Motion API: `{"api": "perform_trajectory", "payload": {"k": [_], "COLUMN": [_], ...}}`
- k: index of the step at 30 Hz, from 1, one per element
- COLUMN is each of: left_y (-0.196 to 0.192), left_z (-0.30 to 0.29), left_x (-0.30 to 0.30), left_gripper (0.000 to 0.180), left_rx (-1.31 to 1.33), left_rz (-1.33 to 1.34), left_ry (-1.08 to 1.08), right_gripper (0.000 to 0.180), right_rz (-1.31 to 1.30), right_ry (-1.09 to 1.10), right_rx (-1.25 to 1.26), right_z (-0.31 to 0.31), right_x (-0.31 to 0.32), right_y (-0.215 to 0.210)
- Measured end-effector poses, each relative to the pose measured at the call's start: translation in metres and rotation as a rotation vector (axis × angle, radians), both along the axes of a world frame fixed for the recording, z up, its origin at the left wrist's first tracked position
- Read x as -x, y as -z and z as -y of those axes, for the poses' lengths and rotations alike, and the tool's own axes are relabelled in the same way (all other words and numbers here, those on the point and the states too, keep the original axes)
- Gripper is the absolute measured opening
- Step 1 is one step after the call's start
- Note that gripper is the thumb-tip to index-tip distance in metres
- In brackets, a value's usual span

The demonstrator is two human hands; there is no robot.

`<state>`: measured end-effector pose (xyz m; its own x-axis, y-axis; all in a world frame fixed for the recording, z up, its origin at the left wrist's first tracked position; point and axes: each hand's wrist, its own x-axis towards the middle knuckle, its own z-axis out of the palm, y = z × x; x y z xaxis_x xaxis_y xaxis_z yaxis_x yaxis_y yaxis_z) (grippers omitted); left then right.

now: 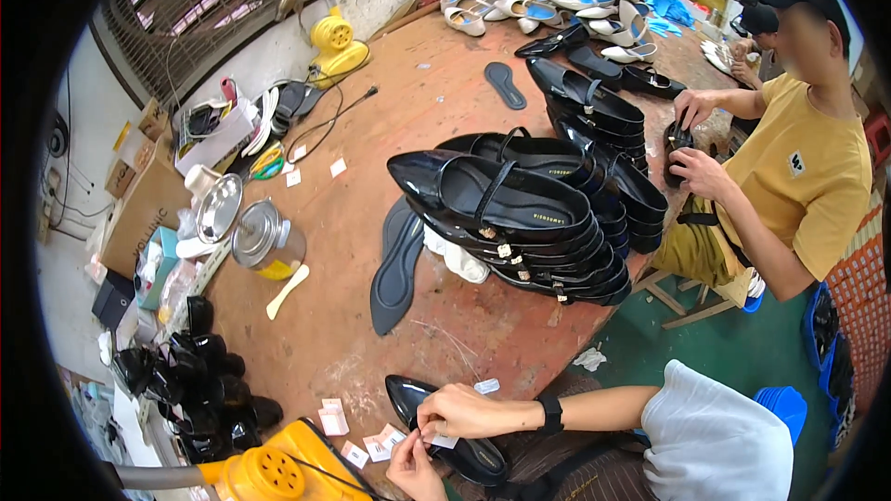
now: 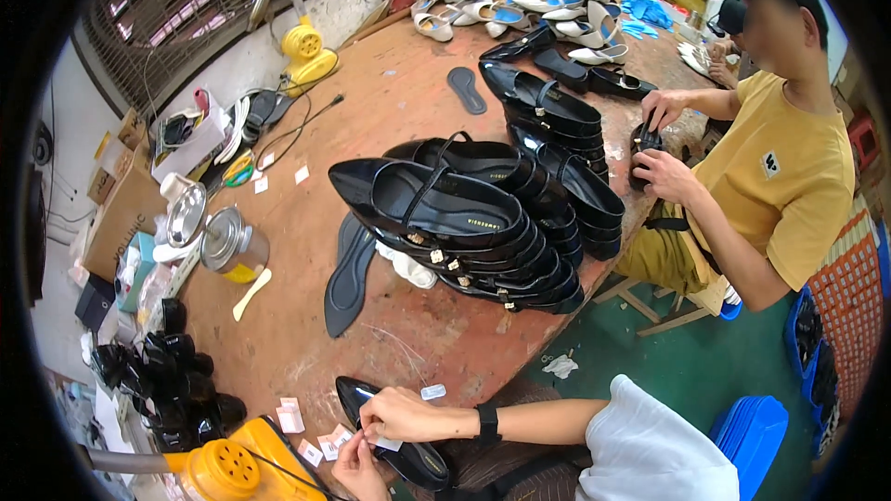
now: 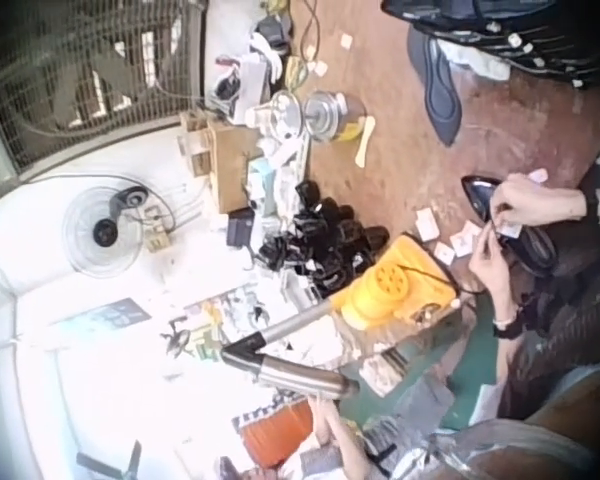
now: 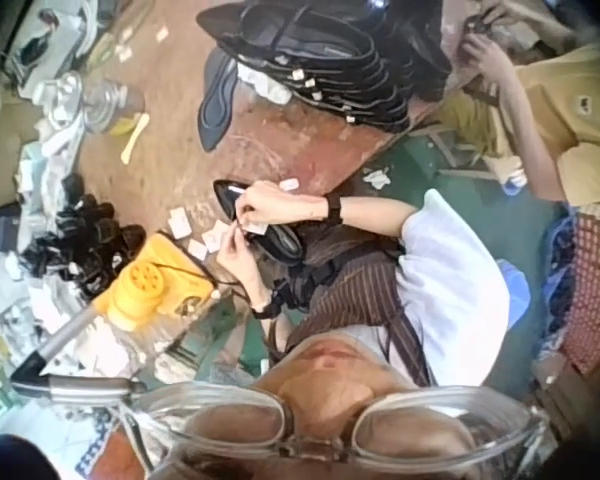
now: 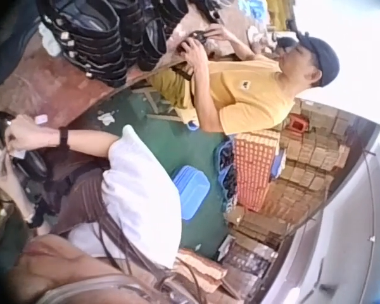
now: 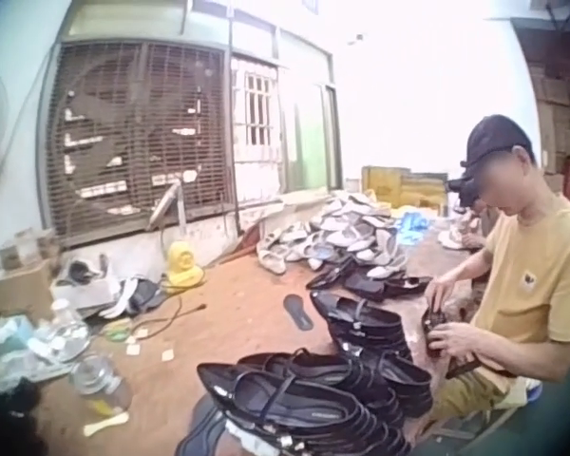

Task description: Clean and inspect shoes at a manufacturing station.

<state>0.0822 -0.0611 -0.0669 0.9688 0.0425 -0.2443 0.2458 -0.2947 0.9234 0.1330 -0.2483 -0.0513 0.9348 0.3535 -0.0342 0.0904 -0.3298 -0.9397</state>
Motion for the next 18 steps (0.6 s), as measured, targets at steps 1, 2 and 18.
{"api": "perform_trajectory", "payload": {"k": [1, 2, 18], "left_y": [-0.003, -0.006, -0.003], "left_z": [0.009, 0.012, 0.007], "left_x": [0.000, 0.001, -0.005], "left_gripper": [0.024, 0.024, 0.031], "left_rx": [0.015, 0.019, 0.285], "left_rz": [0.147, 0.155, 0.033], "left_ry": [-0.024, -0.016, -0.120], "right_gripper": [0.014, 0.014, 0.013], "right_rz": [0.014, 0.053, 0.053], "right_ry": [0.021, 0.026, -0.112], "right_rx": [0.014, 0.006, 0.110], "right_z": [-0.001, -0.003, -0.001], "right_x": [0.001, 0.000, -0.007], "right_y": [0.000, 0.001, -0.001]}}
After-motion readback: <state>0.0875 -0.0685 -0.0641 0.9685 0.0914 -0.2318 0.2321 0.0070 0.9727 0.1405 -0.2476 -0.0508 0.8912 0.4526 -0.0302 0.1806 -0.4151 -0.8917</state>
